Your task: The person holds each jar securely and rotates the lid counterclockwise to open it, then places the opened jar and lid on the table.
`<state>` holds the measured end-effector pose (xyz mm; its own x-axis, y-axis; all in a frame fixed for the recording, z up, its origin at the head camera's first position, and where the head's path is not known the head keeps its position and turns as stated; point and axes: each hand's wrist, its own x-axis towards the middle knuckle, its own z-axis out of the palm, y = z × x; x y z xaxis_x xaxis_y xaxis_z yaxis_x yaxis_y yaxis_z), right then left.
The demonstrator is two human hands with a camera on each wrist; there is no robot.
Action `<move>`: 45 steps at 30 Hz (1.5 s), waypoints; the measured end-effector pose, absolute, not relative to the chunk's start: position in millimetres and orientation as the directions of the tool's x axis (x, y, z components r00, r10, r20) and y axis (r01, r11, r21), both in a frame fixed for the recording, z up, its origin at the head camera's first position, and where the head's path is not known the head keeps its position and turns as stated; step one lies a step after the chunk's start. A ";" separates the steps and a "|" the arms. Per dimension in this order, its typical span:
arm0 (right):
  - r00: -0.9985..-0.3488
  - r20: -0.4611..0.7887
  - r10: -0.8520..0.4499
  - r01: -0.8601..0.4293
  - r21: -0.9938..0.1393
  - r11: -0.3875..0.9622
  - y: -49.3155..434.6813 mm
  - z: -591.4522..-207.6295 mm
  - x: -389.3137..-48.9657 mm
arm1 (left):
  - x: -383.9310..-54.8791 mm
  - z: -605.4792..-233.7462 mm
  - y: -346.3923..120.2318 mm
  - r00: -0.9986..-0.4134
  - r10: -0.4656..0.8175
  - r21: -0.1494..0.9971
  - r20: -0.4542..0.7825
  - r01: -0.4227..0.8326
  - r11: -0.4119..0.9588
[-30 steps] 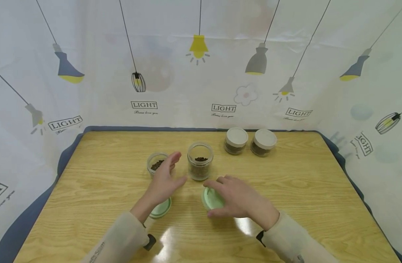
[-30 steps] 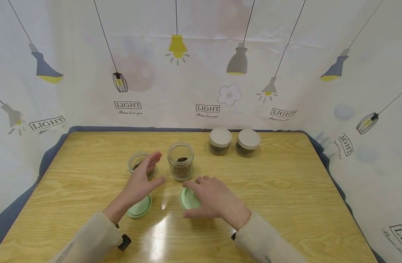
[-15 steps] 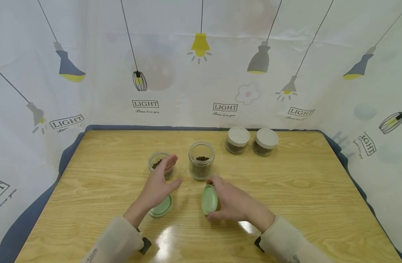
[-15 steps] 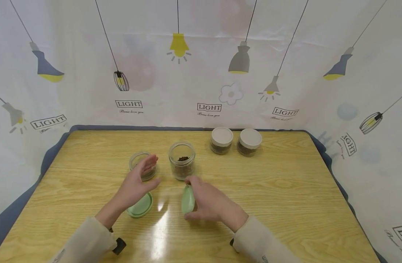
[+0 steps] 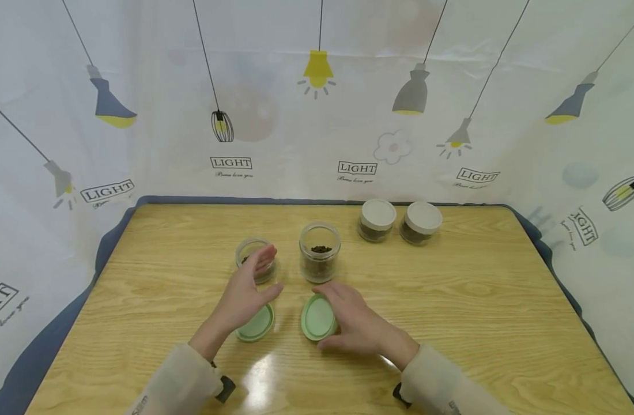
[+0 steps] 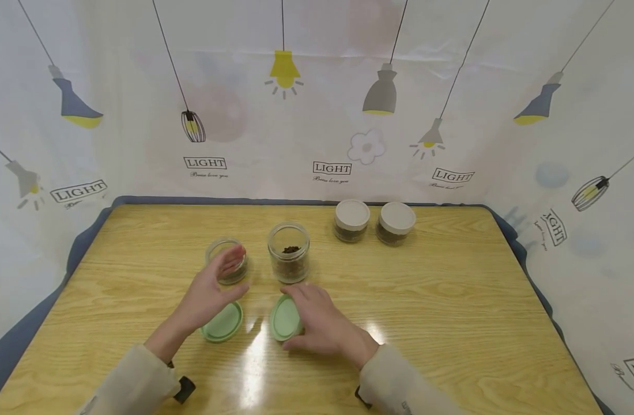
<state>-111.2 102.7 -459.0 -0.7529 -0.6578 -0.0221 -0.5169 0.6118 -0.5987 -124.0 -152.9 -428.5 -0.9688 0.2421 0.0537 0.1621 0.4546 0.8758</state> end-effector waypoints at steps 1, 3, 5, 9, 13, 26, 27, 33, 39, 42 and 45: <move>-0.755 -0.024 -0.655 -0.515 -0.597 0.616 102.2 -460.0 -111.2 | -123.9 -428.0 -152.9 -0.969 0.242 0.876 0.054 0.162 0.454; -0.759 -0.032 -0.650 -0.508 -0.594 0.624 101.3 -461.6 -111.0 | -124.1 -427.9 -152.7 -0.968 0.245 0.878 0.052 0.161 0.451; -0.763 -0.040 -0.645 -0.501 -0.593 0.630 101.0 -462.8 -110.6 | -124.4 -428.2 -152.6 -0.967 0.249 0.881 0.047 0.157 0.446; -0.768 -0.058 -0.638 -0.489 -0.591 0.642 101.1 -463.7 -109.5 | -124.2 -429.2 -152.6 -0.967 0.251 0.887 0.033 0.144 0.438; -0.776 -0.069 -0.627 -0.479 -0.582 0.657 100.7 -465.1 -108.7 | -123.4 -430.1 -152.0 -0.966 0.257 0.889 0.036 0.149 0.434; -0.795 -0.122 -0.595 -0.468 -0.501 0.728 100.8 -471.3 -107.7 | -120.4 -430.4 -149.7 -0.961 0.273 0.885 0.036 0.157 0.438; -0.793 -0.124 -0.596 -0.472 -0.492 0.731 100.9 -471.6 -107.8 | -120.3 -430.7 -149.5 -0.961 0.274 0.885 0.037 0.159 0.437; -0.788 -0.125 -0.603 -0.493 -0.459 0.739 101.6 -472.6 -108.8 | -121.0 -433.9 -148.7 -0.959 0.280 0.886 0.049 0.171 0.432; -0.787 -0.119 -0.605 -0.485 -0.488 0.726 102.9 -473.5 -109.3 | -120.8 -435.3 -147.4 -0.959 0.281 0.891 0.047 0.167 0.422; -0.782 -0.123 -0.611 -0.485 -0.495 0.721 103.8 -473.3 -109.3 | -120.4 -435.3 -146.6 -0.960 0.277 0.894 0.040 0.158 0.419; -0.778 -0.138 -0.613 -0.478 -0.502 0.720 105.0 -472.7 -109.6 | -119.6 -434.7 -145.6 -0.962 0.272 0.896 0.039 0.154 0.417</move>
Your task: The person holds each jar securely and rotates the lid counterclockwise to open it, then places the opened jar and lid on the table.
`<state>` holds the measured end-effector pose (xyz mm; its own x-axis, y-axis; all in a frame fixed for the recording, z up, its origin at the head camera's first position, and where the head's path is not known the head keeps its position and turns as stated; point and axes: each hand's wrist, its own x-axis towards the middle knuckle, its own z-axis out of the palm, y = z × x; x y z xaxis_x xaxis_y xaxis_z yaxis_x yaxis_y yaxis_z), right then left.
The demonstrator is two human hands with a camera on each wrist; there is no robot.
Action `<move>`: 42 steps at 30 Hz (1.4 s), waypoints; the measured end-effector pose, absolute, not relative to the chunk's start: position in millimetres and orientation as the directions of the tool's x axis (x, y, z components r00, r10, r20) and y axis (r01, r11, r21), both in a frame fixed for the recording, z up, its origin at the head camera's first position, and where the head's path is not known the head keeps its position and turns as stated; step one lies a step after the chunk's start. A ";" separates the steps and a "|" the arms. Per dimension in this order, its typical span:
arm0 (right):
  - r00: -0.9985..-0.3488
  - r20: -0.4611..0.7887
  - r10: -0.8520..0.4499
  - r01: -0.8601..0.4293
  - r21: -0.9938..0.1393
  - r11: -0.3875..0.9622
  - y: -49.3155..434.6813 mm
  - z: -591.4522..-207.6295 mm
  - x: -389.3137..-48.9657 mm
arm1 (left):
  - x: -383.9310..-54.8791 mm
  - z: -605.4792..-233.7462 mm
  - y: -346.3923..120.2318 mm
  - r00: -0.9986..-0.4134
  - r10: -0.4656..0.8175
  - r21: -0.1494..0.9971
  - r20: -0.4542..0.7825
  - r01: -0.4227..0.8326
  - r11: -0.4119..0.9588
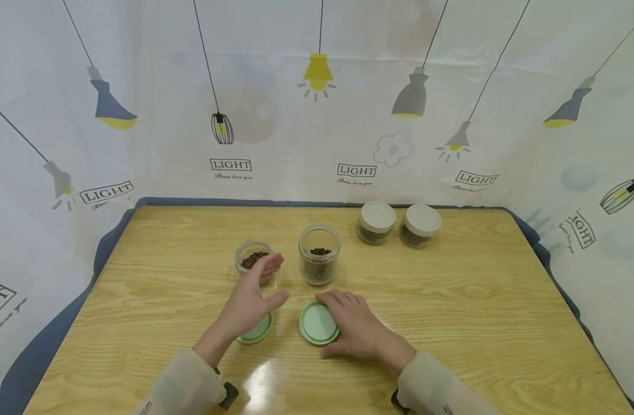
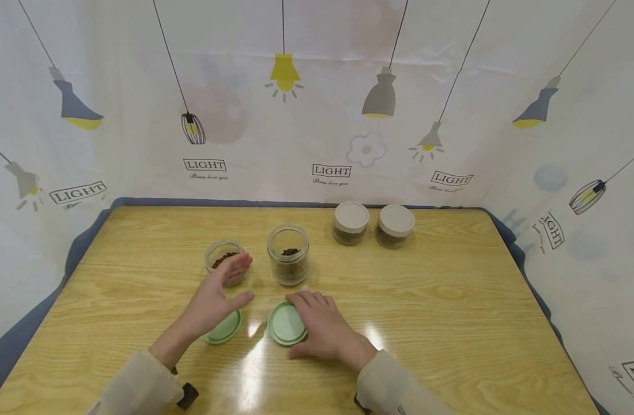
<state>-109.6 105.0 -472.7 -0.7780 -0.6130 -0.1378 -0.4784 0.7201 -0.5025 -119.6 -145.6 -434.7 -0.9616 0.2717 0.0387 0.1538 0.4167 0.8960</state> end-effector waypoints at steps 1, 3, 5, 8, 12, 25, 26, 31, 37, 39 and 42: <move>-0.779 -0.144 -0.611 -0.472 -0.506 0.722 106.4 -472.3 -109.6 | -119.5 -435.1 -144.7 -0.962 0.272 0.897 0.039 0.153 0.415; -0.783 -0.155 -0.602 -0.457 -0.513 0.726 109.3 -470.9 -109.4 | -119.1 -435.7 -143.0 -0.962 0.270 0.896 0.043 0.157 0.416; -0.793 -0.154 -0.590 -0.440 -0.525 0.728 113.1 -468.7 -108.9 | -118.7 -436.3 -141.3 -0.962 0.268 0.894 0.047 0.160 0.418; -0.809 -0.133 -0.572 -0.428 -0.535 0.729 120.5 -463.9 -107.5 | -117.8 -436.7 -138.8 -0.962 0.268 0.896 0.052 0.163 0.412; -0.830 -0.117 -0.545 -0.406 -0.542 0.736 133.5 -457.0 -105.6 | -115.3 -434.9 -134.6 -0.960 0.275 0.902 0.058 0.169 0.397; -0.886 -0.084 -0.456 -0.371 -0.462 0.806 182.8 -445.6 -105.4 | -93.4 -421.6 -98.8 -0.916 0.399 0.895 0.024 0.198 0.399; -0.889 -0.080 -0.450 -0.368 -0.459 0.809 186.1 -445.4 -105.2 | -92.6 -421.8 -94.3 -0.909 0.416 0.893 0.021 0.204 0.400; -0.903 -0.068 -0.424 -0.352 -0.449 0.821 200.7 -444.1 -102.8 | -93.5 -427.0 -70.9 -0.874 0.486 0.889 0.023 0.240 0.390; -0.916 -0.062 -0.396 -0.331 -0.442 0.834 216.2 -445.8 -99.3 | -100.4 -431.3 -42.9 -0.859 0.513 0.895 0.005 0.232 0.380; -0.920 -0.062 -0.387 -0.321 -0.448 0.835 220.7 -446.5 -98.6 | -103.0 -433.0 -34.1 -0.863 0.506 0.895 0.000 0.226 0.386; -0.925 -0.063 -0.374 -0.307 -0.456 0.835 227.2 -446.9 -98.4 | -108.7 -436.4 -21.1 -0.873 0.488 0.890 -0.002 0.221 0.399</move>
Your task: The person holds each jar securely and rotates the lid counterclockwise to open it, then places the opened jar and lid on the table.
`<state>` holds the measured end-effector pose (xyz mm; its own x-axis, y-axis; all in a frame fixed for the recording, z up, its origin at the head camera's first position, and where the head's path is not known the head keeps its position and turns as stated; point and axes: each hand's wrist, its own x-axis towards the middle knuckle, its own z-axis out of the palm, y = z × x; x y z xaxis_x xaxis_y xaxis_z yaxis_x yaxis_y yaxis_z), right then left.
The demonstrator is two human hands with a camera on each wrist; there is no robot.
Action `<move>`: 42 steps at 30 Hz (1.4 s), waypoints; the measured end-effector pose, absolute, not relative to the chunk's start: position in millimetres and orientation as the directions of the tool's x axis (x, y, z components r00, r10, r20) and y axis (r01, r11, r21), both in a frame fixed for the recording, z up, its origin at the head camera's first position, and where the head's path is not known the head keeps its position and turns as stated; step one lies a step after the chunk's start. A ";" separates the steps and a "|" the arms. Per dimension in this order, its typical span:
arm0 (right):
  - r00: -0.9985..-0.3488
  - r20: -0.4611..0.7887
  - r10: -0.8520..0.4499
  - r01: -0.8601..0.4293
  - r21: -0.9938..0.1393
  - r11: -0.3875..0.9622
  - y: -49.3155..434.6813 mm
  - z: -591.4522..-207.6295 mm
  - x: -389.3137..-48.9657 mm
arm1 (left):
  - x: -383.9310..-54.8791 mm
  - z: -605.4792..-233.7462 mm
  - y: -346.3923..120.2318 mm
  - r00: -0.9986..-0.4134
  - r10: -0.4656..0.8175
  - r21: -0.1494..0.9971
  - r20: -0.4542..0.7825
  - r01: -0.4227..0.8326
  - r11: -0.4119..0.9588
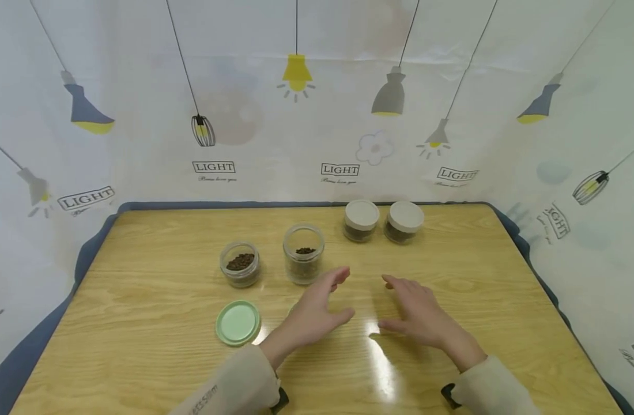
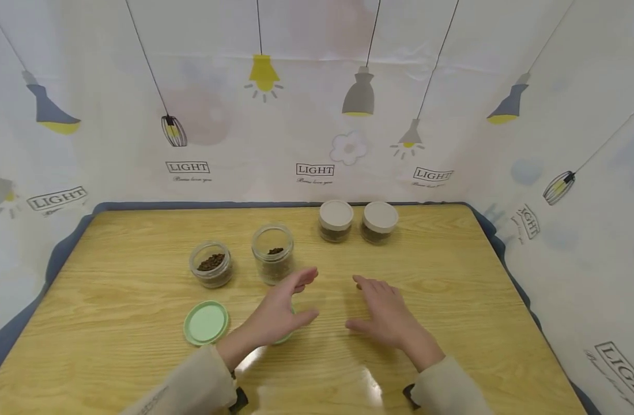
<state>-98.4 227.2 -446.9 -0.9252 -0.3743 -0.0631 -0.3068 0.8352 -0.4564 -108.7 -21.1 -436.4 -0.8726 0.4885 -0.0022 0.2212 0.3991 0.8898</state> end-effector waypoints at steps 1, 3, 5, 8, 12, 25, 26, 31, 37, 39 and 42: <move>-0.926 -0.066 -0.371 -0.302 -0.458 0.836 229.5 -447.1 -99.1 | -111.6 -437.8 -16.9 -0.878 0.478 0.889 -0.008 0.213 0.405; -0.930 -0.071 -0.360 -0.292 -0.454 0.842 234.0 -447.1 -100.7 | -118.0 -440.7 -8.4 -0.891 0.453 0.883 -0.020 0.196 0.426; -0.935 -0.075 -0.347 -0.280 -0.447 0.849 238.7 -447.1 -102.3 | -125.0 -442.9 -0.4 -0.906 0.421 0.883 -0.046 0.160 0.441; -0.941 -0.076 -0.330 -0.265 -0.441 0.858 245.4 -446.9 -104.8 | -135.6 -445.6 11.7 -0.928 0.366 0.878 -0.071 0.116 0.465; -0.944 -0.072 -0.320 -0.256 -0.448 0.856 252.1 -446.8 -106.6 | -150.2 -451.7 27.9 -0.948 0.298 0.883 -0.107 0.047 0.468; -0.948 -0.065 -0.312 -0.248 -0.464 0.850 260.6 -447.4 -108.1 | -203.6 -476.6 68.3 -0.987 0.030 0.906 -0.158 -0.132 0.401; -0.948 -0.065 -0.312 -0.247 -0.467 0.849 261.0 -447.2 -107.9 | -206.4 -476.6 70.4 -0.988 0.009 0.911 -0.157 -0.141 0.388; -0.949 -0.059 -0.311 -0.247 -0.477 0.843 261.9 -447.2 -105.4 | -217.9 -476.9 81.0 -0.989 -0.084 0.923 -0.123 -0.145 0.357; -0.950 -0.046 -0.307 -0.250 -0.474 0.844 263.4 -449.2 -102.1 | -229.5 -481.0 88.6 -0.982 -0.164 0.925 -0.089 -0.143 0.351; -0.951 -0.038 -0.308 -0.254 -0.473 0.843 264.1 -448.8 -102.0 | -233.0 -481.8 90.0 -0.981 -0.169 0.926 -0.092 -0.147 0.347; -0.950 -0.026 -0.312 -0.263 -0.474 0.840 265.1 -447.6 -102.8 | -238.7 -481.2 92.1 -0.983 -0.165 0.935 -0.084 -0.134 0.328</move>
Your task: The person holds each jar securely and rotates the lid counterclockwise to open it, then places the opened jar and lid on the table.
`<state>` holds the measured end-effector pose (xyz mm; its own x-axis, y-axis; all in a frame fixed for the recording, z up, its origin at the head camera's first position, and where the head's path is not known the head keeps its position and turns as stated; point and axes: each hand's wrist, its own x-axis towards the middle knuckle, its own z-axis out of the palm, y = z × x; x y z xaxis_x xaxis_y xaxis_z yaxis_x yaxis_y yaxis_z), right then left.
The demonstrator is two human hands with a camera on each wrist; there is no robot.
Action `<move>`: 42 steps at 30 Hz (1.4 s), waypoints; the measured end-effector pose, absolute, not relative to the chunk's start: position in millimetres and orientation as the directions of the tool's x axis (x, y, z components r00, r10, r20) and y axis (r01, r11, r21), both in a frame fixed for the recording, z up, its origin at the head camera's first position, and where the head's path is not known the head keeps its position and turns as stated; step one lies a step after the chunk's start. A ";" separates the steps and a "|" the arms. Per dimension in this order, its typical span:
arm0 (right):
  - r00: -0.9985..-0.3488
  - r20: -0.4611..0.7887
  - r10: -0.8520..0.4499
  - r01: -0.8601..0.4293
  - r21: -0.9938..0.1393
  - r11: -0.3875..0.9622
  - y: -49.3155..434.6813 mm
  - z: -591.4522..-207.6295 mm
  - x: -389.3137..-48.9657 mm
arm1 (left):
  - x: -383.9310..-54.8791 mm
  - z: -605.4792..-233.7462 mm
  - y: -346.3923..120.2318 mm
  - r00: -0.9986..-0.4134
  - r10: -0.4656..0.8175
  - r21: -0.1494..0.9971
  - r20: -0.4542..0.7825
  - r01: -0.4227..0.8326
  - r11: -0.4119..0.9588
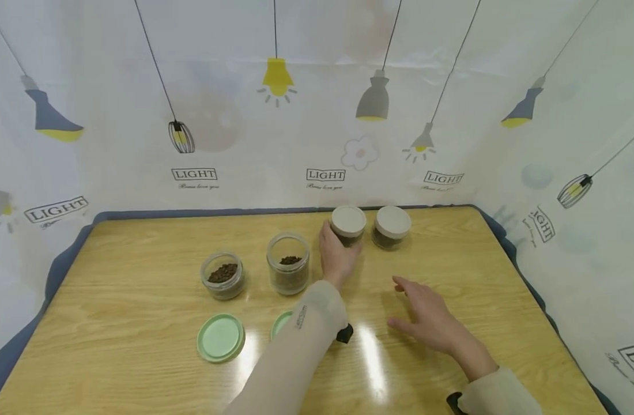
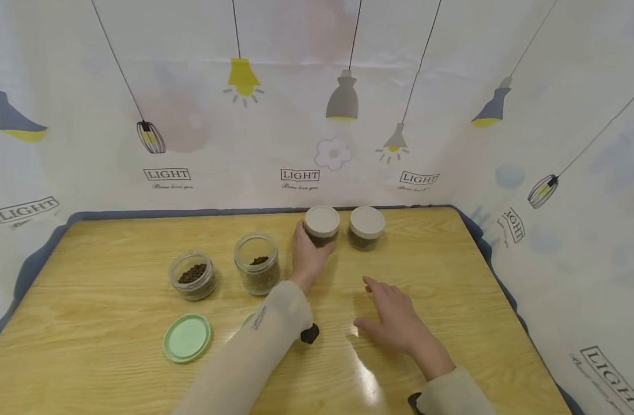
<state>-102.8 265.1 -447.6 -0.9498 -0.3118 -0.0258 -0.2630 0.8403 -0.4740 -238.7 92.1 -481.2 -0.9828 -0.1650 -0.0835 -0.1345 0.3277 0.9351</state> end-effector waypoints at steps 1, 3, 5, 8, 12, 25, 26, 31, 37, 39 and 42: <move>-0.950 -0.025 -0.312 -0.264 -0.473 0.840 264.5 -447.0 -102.9 | -240.3 -480.9 92.2 -0.983 -0.164 0.937 -0.082 -0.132 0.323; -0.949 -0.025 -0.314 -0.266 -0.473 0.840 263.5 -445.8 -102.9 | -243.1 -480.2 92.1 -0.984 -0.164 0.940 -0.074 -0.124 0.316; -0.948 -0.022 -0.316 -0.268 -0.474 0.839 262.6 -445.0 -103.0 | -245.4 -479.3 91.4 -0.983 -0.170 0.942 -0.072 -0.123 0.312; -0.948 -0.015 -0.317 -0.273 -0.474 0.837 261.0 -444.2 -102.7 | -248.2 -477.6 89.3 -0.981 -0.179 0.941 -0.074 -0.128 0.312; -0.948 -0.004 -0.318 -0.279 -0.469 0.838 259.3 -445.1 -102.4 | -251.3 -476.2 86.7 -0.982 -0.177 0.942 -0.072 -0.125 0.310; -0.948 -0.013 -0.319 -0.274 -0.480 0.833 257.0 -445.3 -100.8 | -250.9 -480.2 83.3 -0.982 -0.173 0.912 -0.080 -0.142 0.384; -0.947 -0.014 -0.320 -0.274 -0.481 0.833 257.0 -445.4 -100.9 | -250.4 -480.6 83.0 -0.982 -0.172 0.913 -0.076 -0.137 0.384; -0.947 -0.006 -0.322 -0.279 -0.485 0.829 257.9 -443.4 -102.0 | -244.4 -481.1 82.4 -0.986 -0.161 0.910 -0.054 -0.115 0.399; -0.951 0.003 -0.309 -0.270 -0.494 0.827 261.5 -438.8 -104.5 | -232.0 -480.6 81.7 -0.996 -0.085 0.908 -0.032 -0.064 0.415; -0.953 -0.003 -0.303 -0.261 -0.499 0.827 263.0 -438.2 -105.9 | -227.3 -480.7 81.1 -0.998 -0.054 0.903 -0.025 -0.046 0.426; -0.957 -0.012 -0.289 -0.242 -0.517 0.821 266.3 -439.0 -108.3 | -218.3 -478.8 79.4 -0.999 -0.008 0.903 -0.036 -0.036 0.428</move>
